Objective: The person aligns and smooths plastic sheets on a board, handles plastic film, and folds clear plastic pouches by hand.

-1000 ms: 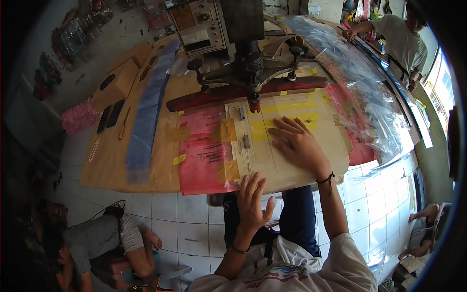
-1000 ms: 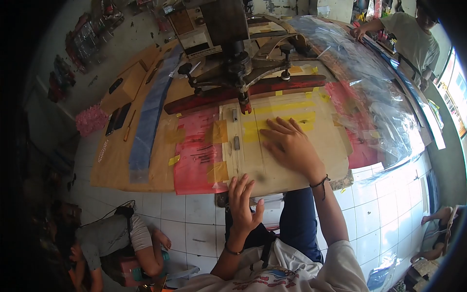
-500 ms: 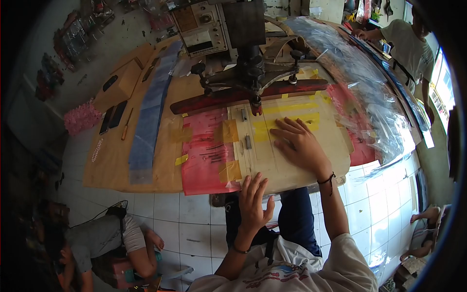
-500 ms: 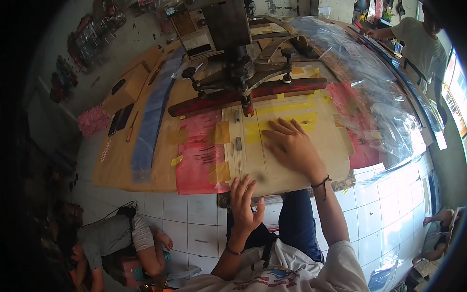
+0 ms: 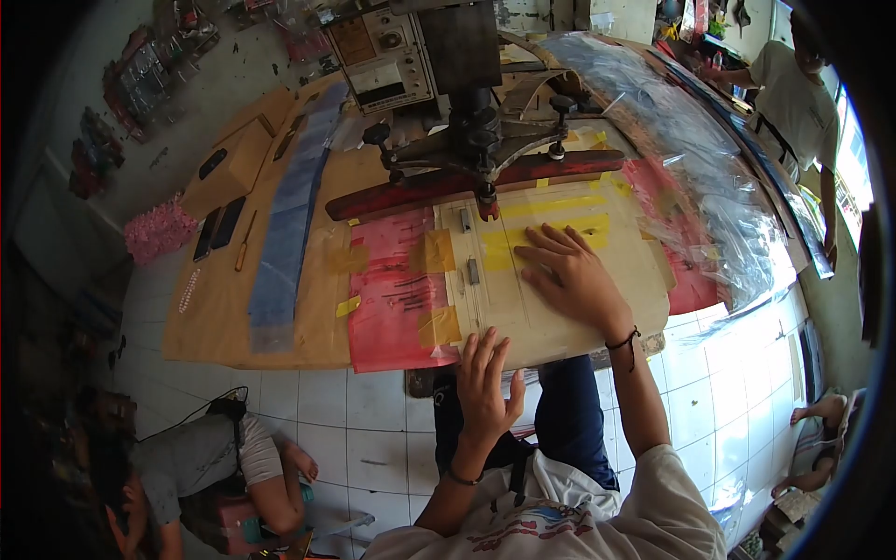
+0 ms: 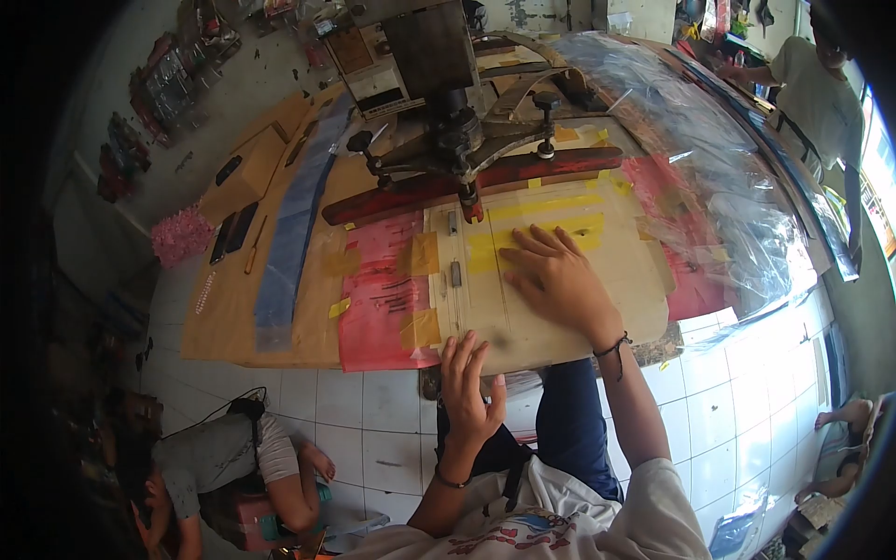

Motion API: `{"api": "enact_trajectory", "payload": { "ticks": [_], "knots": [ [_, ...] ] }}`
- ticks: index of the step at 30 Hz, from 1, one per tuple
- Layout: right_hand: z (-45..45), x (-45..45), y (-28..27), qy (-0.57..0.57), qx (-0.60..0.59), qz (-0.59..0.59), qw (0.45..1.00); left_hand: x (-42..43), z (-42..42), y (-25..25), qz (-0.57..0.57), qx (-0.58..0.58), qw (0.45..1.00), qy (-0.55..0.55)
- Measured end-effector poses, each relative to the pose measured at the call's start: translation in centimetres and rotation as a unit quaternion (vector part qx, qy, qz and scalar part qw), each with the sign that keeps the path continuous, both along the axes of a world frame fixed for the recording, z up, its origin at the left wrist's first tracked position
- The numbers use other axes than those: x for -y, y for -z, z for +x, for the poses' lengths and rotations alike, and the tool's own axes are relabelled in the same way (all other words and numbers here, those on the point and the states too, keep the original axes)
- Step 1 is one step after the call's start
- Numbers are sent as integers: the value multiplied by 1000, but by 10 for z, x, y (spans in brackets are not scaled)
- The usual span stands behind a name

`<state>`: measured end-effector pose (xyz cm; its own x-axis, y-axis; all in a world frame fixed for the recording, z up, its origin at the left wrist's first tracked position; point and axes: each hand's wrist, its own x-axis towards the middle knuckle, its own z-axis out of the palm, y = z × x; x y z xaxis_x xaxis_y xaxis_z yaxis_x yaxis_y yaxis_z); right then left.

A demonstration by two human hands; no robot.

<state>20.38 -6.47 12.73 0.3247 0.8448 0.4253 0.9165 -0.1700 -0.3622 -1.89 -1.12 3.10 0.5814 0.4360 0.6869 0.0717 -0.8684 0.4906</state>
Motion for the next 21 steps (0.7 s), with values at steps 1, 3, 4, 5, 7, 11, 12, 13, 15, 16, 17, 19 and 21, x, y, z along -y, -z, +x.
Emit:
{"api": "enact_trajectory", "payload": {
  "ticks": [1, 3, 4, 5, 7, 11, 12, 13, 15, 16, 17, 19, 21],
  "knots": [
    [0, 0, -1, 1, -1, -3, 1000, 0, 0, 0, -1, 0, 1000, 1],
    [0, 1, -1, -2, 0, -5, 1000, 0, -1, 2, 2, 0, 1000, 1],
    [0, 1, -2, -3, 0, -7, 1000, -1, -1, 2, 3, 0, 1000, 1],
    [-1, 1, -2, -3, 0, -7, 1000, -1, -1, 2, 5, 0, 1000, 1],
    [-1, 1, -2, -4, 1, -8, 1000, -1, -1, 2, 9, 0, 1000, -1],
    [-1, 1, -1, -3, 0, -4, 1000, -1, -1, 2, 9, 4, 1000, 0],
    [-1, 1, -1, -2, 0, -3, 1000, 0, -1, 1, 7, 3, 1000, -1],
    [-1, 1, -1, -2, 0, -2, 1000, 0, -1, 1, 6, 3, 1000, -1],
    [0, 0, 0, -1, 8, 1, 1000, 0, -1, 1, 6, 2, 1000, -1],
    [0, 0, 0, -1, 12, 3, 1000, 0, -1, 1, 6, 1, 1000, -1],
    [0, 0, 1, 0, 12, 2, 1000, 0, -1, 1, 5, 1, 1000, 0],
    [1, 0, 2, 1, 12, 1, 1000, 0, -1, 0, 2, 0, 1000, 0],
    [1, 0, 3, 1, 11, 3, 1000, 0, -1, 0, 2, 2, 1000, 1]
  ]
}}
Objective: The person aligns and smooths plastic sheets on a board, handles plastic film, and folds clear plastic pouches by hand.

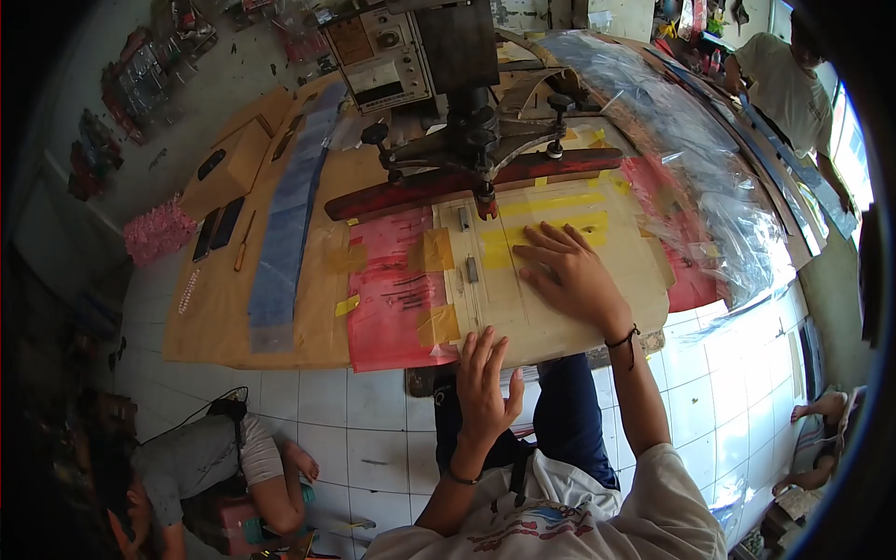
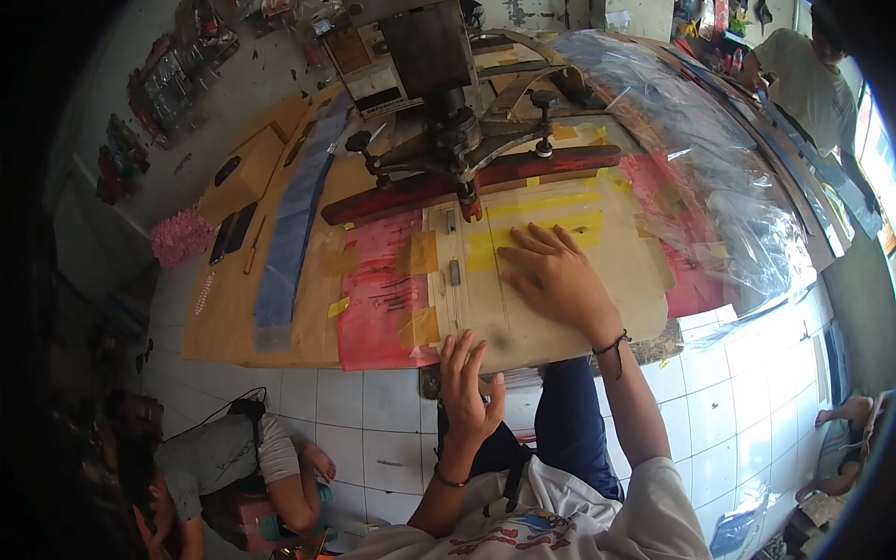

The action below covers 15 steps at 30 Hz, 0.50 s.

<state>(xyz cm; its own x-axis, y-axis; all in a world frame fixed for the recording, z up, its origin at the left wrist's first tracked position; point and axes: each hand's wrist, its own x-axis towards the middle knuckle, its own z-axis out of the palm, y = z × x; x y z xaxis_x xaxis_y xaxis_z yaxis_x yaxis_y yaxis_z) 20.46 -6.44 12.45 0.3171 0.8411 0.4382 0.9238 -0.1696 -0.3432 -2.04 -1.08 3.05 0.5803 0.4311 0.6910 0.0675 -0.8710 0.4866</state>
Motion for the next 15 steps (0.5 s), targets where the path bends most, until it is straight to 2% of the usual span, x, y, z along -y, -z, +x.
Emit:
{"api": "enact_trajectory", "payload": {
  "ticks": [4, 15],
  "knots": [
    [0, 0, -1, -1, 0, 0, 1000, 1, 0, 5, -14, -9, 1000, 8],
    [0, -1, -1, -1, -6, 12, 1000, 10, -13, 18, 3, -31, 995, -99]
  ]
}}
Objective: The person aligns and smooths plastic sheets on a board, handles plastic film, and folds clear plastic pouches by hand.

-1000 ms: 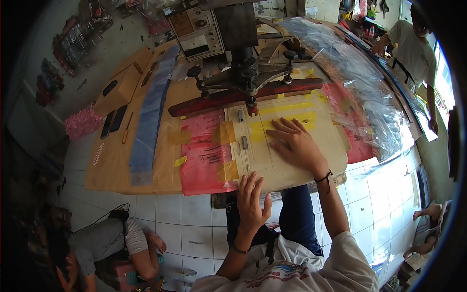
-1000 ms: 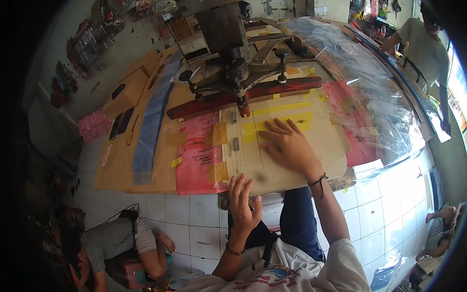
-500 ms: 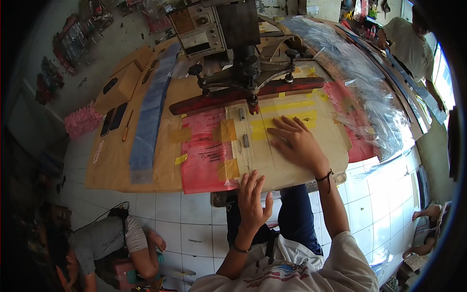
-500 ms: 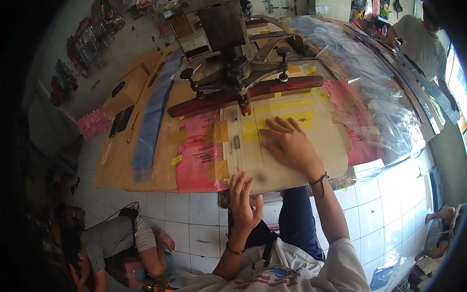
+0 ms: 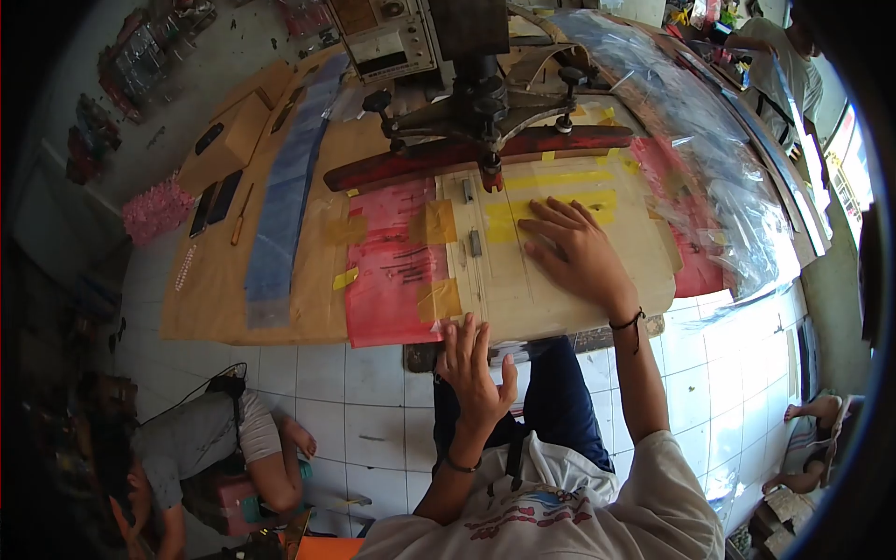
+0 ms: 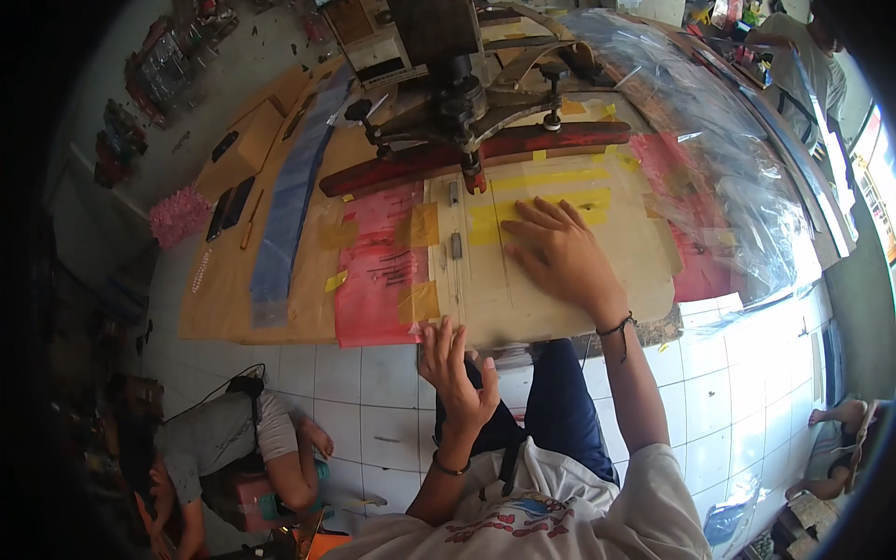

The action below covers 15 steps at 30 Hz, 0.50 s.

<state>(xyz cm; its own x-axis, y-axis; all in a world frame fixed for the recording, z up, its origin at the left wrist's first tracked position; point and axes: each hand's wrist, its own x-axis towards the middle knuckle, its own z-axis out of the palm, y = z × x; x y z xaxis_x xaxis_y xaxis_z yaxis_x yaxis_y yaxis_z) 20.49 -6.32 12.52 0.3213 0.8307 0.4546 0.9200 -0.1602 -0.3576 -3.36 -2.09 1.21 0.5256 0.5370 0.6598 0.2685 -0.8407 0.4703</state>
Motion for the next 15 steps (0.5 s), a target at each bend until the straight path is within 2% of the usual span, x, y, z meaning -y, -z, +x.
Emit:
{"api": "enact_trajectory", "payload": {
  "ticks": [11, 15],
  "knots": [
    [-2, 1, 2, -3, -4, 25, 1000, -2, -7, -17, 5, -50, 999, -2],
    [-1, -1, 1, -4, -10, 49, 999, -2, -4, -21, -5, -24, 1000, 9]
  ]
}}
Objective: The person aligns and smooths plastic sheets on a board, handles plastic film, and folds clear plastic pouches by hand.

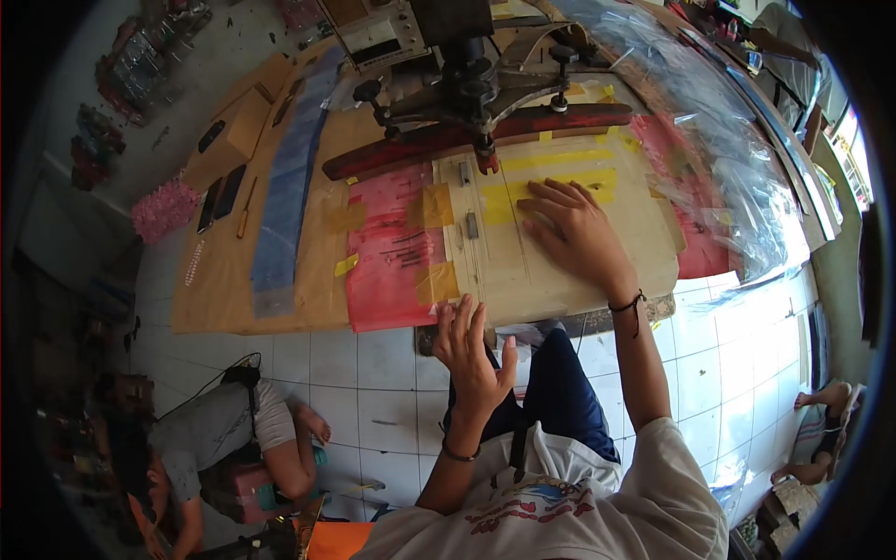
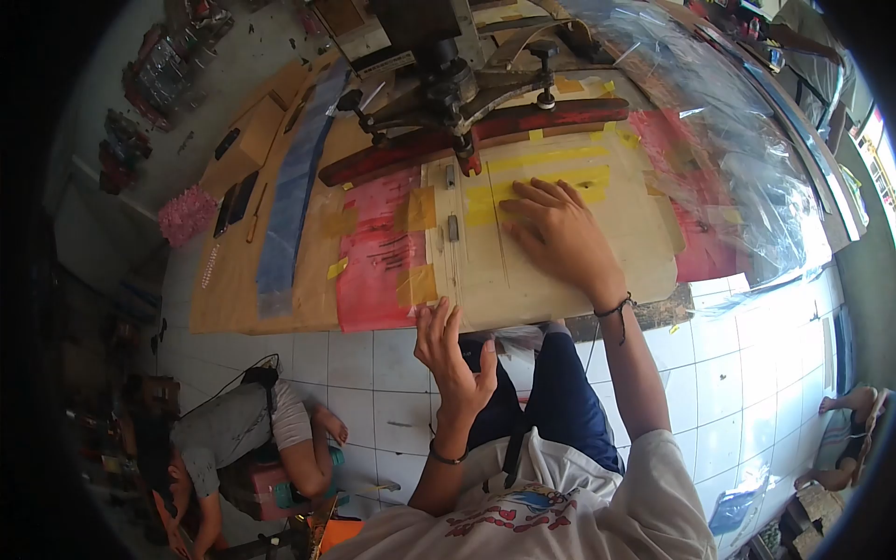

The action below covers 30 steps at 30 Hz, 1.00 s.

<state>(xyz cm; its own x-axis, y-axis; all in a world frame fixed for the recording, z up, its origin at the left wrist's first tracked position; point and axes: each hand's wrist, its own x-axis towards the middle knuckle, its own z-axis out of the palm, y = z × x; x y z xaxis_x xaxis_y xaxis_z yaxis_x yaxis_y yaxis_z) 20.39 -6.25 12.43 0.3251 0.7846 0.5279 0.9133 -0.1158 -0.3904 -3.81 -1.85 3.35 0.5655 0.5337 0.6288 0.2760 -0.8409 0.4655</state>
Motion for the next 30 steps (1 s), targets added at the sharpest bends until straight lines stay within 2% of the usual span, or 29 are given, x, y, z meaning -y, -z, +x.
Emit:
{"api": "enact_trajectory", "payload": {
  "ticks": [2, 5, 11, 30],
  "knots": [
    [2, 0, 0, -3, -8, 12, 1000, 1, 3, 2, -15, 14, 1000, 6],
    [3, 0, 0, -8, -31, 25, 999, 3, 9, -4, -9, -48, 998, 25],
    [5, 2, 1, -15, -25, 27, 999, -1, 12, 7, -4, -16, 999, 31],
    [3, 4, 4, -24, -14, 40, 999, -9, 13, 12, 25, -22, 998, 52]
  ]
}}
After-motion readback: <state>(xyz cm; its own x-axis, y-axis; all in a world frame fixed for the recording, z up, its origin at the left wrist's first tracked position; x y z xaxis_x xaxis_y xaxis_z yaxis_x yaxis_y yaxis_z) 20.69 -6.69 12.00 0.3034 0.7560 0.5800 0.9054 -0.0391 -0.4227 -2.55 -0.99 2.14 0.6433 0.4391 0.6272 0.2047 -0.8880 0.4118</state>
